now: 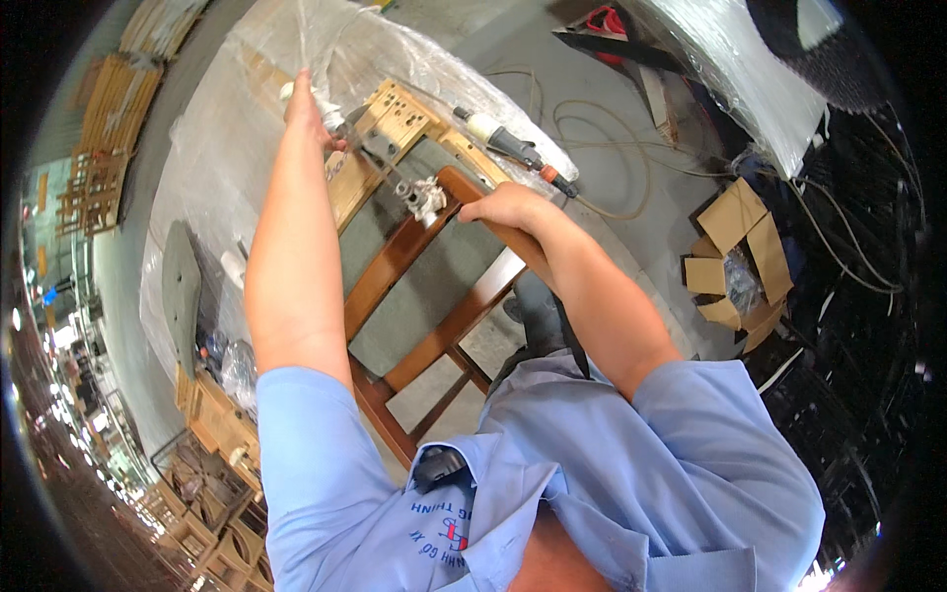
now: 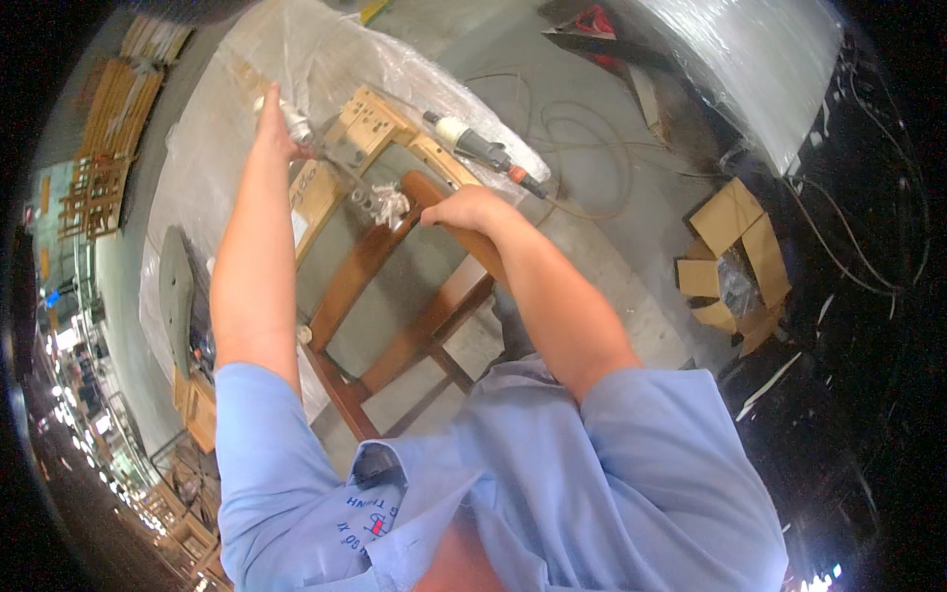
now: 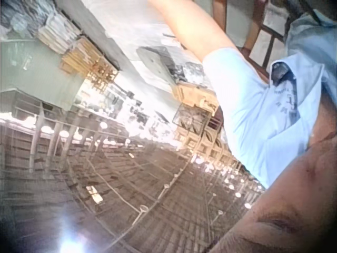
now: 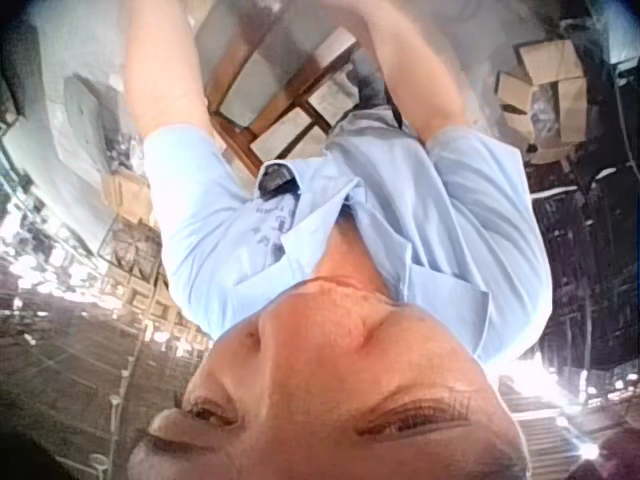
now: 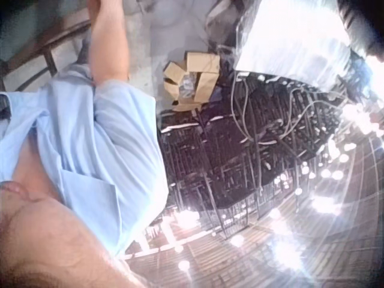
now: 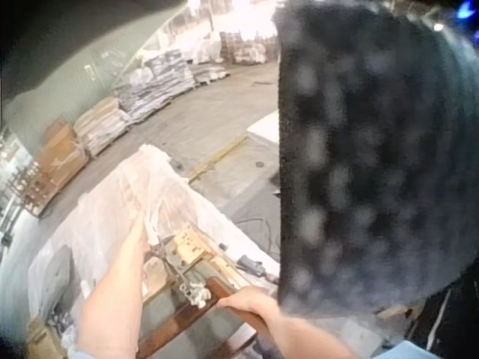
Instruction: The person attaches a fabric seat cushion to a wooden chair frame using a power screwdriver. They position the cushion, drive screws into the frame, and repeat the process for another chair.
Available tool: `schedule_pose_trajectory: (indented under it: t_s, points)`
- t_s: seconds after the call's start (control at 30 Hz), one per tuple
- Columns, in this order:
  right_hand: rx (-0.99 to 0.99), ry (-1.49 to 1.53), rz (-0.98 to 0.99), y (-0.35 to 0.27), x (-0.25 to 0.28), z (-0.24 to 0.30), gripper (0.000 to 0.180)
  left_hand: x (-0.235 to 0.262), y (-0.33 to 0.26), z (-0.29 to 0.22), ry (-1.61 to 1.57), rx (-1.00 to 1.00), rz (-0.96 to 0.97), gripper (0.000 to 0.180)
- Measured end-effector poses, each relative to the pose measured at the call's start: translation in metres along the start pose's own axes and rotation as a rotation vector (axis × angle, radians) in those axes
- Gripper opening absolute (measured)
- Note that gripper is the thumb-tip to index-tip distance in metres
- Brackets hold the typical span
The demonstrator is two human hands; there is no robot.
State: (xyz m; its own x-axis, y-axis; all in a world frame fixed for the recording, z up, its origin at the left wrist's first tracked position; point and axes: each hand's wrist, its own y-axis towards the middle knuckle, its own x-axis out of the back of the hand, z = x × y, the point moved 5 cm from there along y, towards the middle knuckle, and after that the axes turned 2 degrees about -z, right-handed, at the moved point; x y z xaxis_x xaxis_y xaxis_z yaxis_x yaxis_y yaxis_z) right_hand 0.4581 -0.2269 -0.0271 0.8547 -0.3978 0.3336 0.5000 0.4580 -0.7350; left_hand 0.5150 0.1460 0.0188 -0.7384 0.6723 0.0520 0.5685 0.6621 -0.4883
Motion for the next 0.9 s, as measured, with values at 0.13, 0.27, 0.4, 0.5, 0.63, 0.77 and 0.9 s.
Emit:
schedule_pose_trajectory:
  t_s: [0.13, 0.27, 0.4, 0.5, 0.63, 0.77, 0.9]
  points:
    - [-0.077, 0.023, 0.038, -0.006, 0.003, 0.000, 0.081, -0.010, 0.005, 0.006, 0.030, 0.296, 0.142, 0.081]
    - [-0.065, 0.019, -0.007, -0.007, 0.007, -0.005, 0.079, -0.034, -0.014, 0.008, -0.032, 0.234, -0.040, 0.056]
    - [-0.056, -0.006, -0.004, 0.000, 0.006, -0.007, 0.077, -0.028, 0.017, 0.025, 0.046, 0.166, 0.046, 0.045]
    - [-0.123, -0.010, 0.079, -0.002, 0.004, -0.001, 0.079, -0.015, 0.038, 0.041, 0.071, 0.113, 0.057, 0.038]
    - [0.016, -0.068, 0.083, 0.019, -0.009, 0.000, 0.084, 0.006, 0.030, 0.042, 0.182, -0.078, -0.104, 0.063]
    - [-0.065, -0.002, 0.047, 0.028, 0.003, -0.016, 0.083, 0.017, -0.126, -0.026, 0.434, -0.813, -0.361, 0.050]
    - [-0.084, 0.063, 0.037, 0.001, -0.004, 0.002, 0.084, 0.215, -0.233, 0.003, 0.125, -0.915, -0.815, 0.018]
